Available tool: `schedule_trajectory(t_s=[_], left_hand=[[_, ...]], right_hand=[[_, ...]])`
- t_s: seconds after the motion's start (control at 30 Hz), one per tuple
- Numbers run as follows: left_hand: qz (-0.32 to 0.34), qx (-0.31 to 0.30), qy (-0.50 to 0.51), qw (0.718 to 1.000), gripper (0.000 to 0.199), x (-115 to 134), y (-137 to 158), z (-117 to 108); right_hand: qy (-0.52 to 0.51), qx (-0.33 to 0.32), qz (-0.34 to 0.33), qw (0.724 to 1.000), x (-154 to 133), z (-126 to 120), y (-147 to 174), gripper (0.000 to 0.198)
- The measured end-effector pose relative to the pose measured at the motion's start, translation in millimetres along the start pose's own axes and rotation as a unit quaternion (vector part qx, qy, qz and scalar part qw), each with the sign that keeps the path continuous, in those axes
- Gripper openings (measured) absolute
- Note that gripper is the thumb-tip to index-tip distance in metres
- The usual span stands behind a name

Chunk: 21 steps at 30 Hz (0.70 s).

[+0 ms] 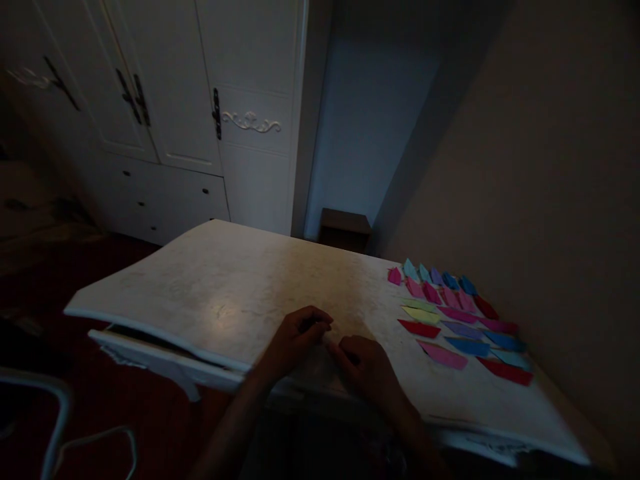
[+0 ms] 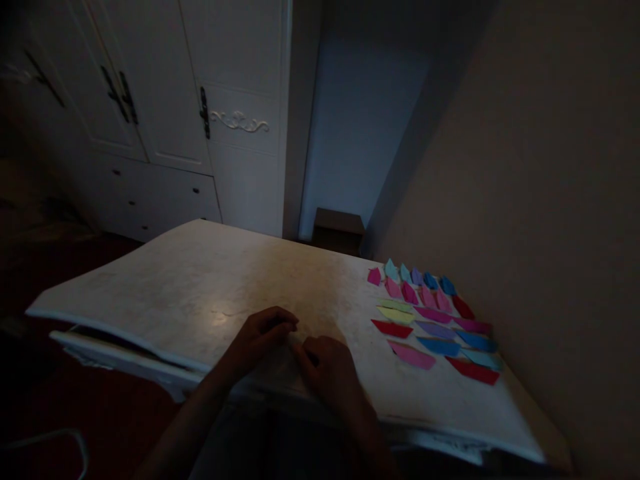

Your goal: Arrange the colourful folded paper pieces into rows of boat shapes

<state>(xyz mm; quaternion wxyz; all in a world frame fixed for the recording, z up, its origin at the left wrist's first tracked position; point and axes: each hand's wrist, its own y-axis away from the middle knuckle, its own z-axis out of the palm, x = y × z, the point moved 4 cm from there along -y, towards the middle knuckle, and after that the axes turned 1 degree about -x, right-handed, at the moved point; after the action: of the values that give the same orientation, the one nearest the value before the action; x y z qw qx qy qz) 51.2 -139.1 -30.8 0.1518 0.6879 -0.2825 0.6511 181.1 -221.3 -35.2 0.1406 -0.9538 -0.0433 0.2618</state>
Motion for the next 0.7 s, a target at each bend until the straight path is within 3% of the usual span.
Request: schedule_trajectory(t_s=[0.7], left_hand=[[-0.009, 0.016, 0.011, 1.000, 0.018, -5.7, -1.1, 0.0]], right_hand=[[-0.028, 0.009, -0.007, 1.000, 1.5, -1.0, 4.5, 0.046]])
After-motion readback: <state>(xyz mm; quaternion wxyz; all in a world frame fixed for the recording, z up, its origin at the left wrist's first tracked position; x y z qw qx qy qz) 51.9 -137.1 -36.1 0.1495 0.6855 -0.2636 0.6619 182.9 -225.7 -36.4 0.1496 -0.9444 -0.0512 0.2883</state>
